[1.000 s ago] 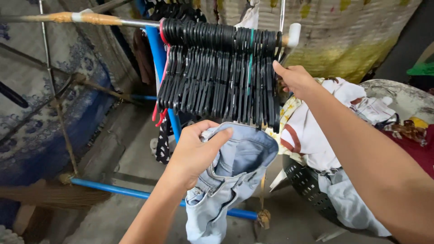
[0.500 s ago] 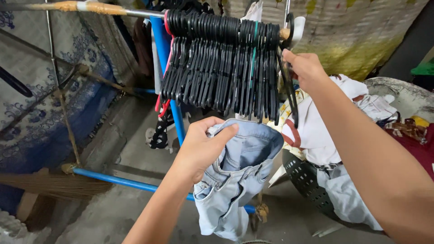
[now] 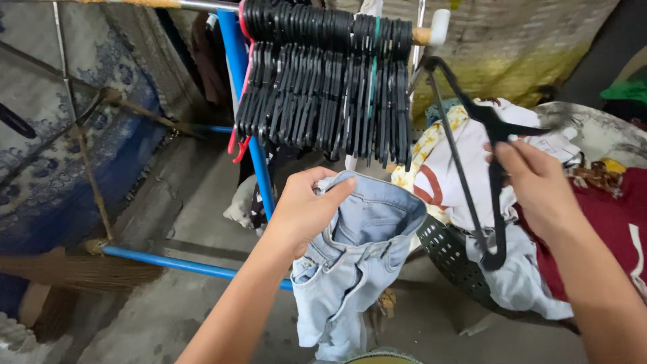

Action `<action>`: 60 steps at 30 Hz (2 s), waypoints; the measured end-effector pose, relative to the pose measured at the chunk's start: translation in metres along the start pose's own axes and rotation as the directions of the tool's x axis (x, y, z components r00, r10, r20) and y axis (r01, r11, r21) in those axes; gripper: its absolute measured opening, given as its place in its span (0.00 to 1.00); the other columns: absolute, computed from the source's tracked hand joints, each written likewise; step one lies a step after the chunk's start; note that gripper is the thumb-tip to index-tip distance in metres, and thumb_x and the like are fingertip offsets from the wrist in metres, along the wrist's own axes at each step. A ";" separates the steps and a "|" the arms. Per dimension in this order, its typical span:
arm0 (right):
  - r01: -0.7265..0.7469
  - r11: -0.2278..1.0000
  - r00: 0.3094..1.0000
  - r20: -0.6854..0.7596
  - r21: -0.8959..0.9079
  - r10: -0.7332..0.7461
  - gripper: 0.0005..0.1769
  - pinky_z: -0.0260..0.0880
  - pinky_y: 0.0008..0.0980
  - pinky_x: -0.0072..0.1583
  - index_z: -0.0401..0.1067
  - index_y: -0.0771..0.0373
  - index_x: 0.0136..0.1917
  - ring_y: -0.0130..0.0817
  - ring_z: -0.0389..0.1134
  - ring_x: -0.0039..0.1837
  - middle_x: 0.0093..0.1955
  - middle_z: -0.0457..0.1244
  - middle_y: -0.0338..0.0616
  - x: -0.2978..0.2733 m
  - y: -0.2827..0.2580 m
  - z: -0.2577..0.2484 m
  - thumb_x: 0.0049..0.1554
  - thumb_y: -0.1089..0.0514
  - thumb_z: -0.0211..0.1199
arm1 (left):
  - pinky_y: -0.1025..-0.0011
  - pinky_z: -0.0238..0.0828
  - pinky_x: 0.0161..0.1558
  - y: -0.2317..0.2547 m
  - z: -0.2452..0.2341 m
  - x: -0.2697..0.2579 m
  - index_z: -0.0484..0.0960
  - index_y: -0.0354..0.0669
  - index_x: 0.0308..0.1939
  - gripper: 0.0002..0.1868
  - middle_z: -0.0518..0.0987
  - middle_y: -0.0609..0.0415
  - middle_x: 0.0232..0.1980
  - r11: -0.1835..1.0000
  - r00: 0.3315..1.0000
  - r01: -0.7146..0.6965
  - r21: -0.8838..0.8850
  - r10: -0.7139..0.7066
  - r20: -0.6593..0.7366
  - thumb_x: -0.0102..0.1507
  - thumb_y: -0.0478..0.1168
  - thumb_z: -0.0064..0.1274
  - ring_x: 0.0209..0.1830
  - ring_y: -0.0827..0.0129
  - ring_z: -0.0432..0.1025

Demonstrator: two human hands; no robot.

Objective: The person picks up clothing items from a pile, places each on a hanger, and hangs them on a metal drying rack. They handle a dark blue t-shirt, a black and white patterned top, a brown t-shirt, light blue jeans, and a maroon hoodie, spacing them along the rack.

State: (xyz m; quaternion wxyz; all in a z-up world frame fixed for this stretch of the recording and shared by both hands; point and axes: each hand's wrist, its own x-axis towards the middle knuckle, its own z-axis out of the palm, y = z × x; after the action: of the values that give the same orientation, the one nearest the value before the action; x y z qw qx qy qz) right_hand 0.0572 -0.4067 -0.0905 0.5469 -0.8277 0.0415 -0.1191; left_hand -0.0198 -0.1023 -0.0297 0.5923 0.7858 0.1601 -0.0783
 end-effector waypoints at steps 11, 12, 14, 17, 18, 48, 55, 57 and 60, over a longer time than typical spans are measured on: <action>0.118 0.807 0.993 -0.081 0.578 -0.088 0.03 0.66 0.24 0.56 0.68 0.55 0.53 0.25 0.66 0.57 0.55 0.65 0.35 -0.039 0.007 -0.020 0.68 0.60 0.53 | 0.76 0.60 0.33 -0.012 0.013 0.023 0.84 0.45 0.33 0.08 0.71 0.64 0.26 0.968 0.970 -0.242 0.069 0.240 0.031 0.60 0.45 0.59 0.26 0.79 0.61; 0.106 0.799 0.994 -0.080 0.592 -0.072 0.04 0.67 0.29 0.59 0.68 0.53 0.54 0.24 0.66 0.59 0.56 0.65 0.33 -0.038 0.004 -0.013 0.67 0.59 0.53 | 0.76 0.59 0.33 -0.011 0.013 0.023 0.83 0.45 0.34 0.09 0.71 0.64 0.27 0.964 0.968 -0.252 0.080 0.250 0.039 0.60 0.46 0.59 0.27 0.79 0.61; 0.093 0.790 0.995 -0.076 0.606 -0.059 0.05 0.68 0.35 0.62 0.69 0.51 0.55 0.24 0.65 0.60 0.56 0.65 0.31 -0.033 0.007 0.003 0.67 0.58 0.53 | 0.77 0.59 0.34 -0.007 0.012 0.020 0.83 0.45 0.34 0.09 0.71 0.64 0.27 0.961 0.965 -0.261 0.090 0.258 0.044 0.60 0.46 0.59 0.28 0.79 0.61; 0.152 0.621 0.974 -0.012 0.769 -0.224 0.01 0.66 0.35 0.61 0.69 0.54 0.50 0.28 0.65 0.59 0.55 0.65 0.37 -0.029 0.020 0.032 0.64 0.59 0.57 | 0.77 0.61 0.41 -0.003 0.010 0.016 0.84 0.46 0.42 0.14 0.76 0.63 0.36 0.967 0.978 -0.206 0.149 0.199 0.056 0.59 0.49 0.58 0.36 0.77 0.65; 0.166 0.625 0.974 -0.027 0.763 -0.225 0.02 0.68 0.36 0.61 0.70 0.55 0.50 0.29 0.66 0.58 0.54 0.65 0.41 -0.034 0.019 0.043 0.66 0.58 0.56 | 0.73 0.66 0.38 -0.006 0.010 0.018 0.86 0.47 0.41 0.13 0.79 0.57 0.35 0.966 0.972 -0.235 0.105 0.234 0.016 0.57 0.47 0.58 0.35 0.73 0.69; 0.481 0.877 0.861 0.203 -0.021 -0.467 0.03 0.70 0.37 0.47 0.80 0.66 0.39 0.31 0.68 0.40 0.36 0.72 0.48 -0.058 0.042 0.051 0.53 0.65 0.67 | 0.79 0.64 0.28 -0.060 -0.072 0.074 0.88 0.47 0.43 0.14 0.80 0.52 0.30 0.924 0.889 -0.382 -0.024 0.361 -0.281 0.57 0.33 0.52 0.27 0.76 0.67; 0.786 0.465 0.583 0.238 -0.407 -0.777 0.08 0.60 0.44 0.50 0.74 0.59 0.38 0.48 0.63 0.51 0.47 0.63 0.41 -0.077 0.004 0.037 0.50 0.54 0.70 | 0.75 0.67 0.27 -0.043 -0.089 0.043 0.88 0.50 0.41 0.11 0.80 0.53 0.29 0.921 0.844 -0.357 0.154 0.389 -0.370 0.58 0.38 0.53 0.25 0.74 0.69; 0.764 0.493 0.622 0.273 -0.416 -0.734 0.08 0.57 0.47 0.56 0.75 0.56 0.38 0.49 0.61 0.57 0.52 0.63 0.38 -0.072 0.009 0.034 0.50 0.52 0.70 | 0.71 0.70 0.32 -0.053 -0.096 0.064 0.88 0.57 0.41 0.10 0.81 0.56 0.30 0.903 0.840 -0.335 0.270 0.416 -0.348 0.58 0.41 0.55 0.29 0.69 0.73; 0.747 0.522 0.657 0.335 -0.412 -0.675 0.09 0.53 0.51 0.62 0.75 0.53 0.38 0.49 0.58 0.65 0.59 0.62 0.34 -0.070 0.015 0.032 0.49 0.49 0.69 | 0.64 0.74 0.40 -0.056 -0.097 0.070 0.88 0.63 0.41 0.09 0.83 0.57 0.34 0.849 0.833 -0.305 0.432 0.458 -0.311 0.58 0.43 0.56 0.37 0.60 0.78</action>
State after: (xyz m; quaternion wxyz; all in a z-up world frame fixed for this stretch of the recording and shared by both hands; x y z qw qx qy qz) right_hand -0.0017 -0.3700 -0.1265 0.2077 -0.8915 -0.3066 -0.2607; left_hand 0.0204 0.0154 -0.0742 0.3935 0.8965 0.0980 0.1785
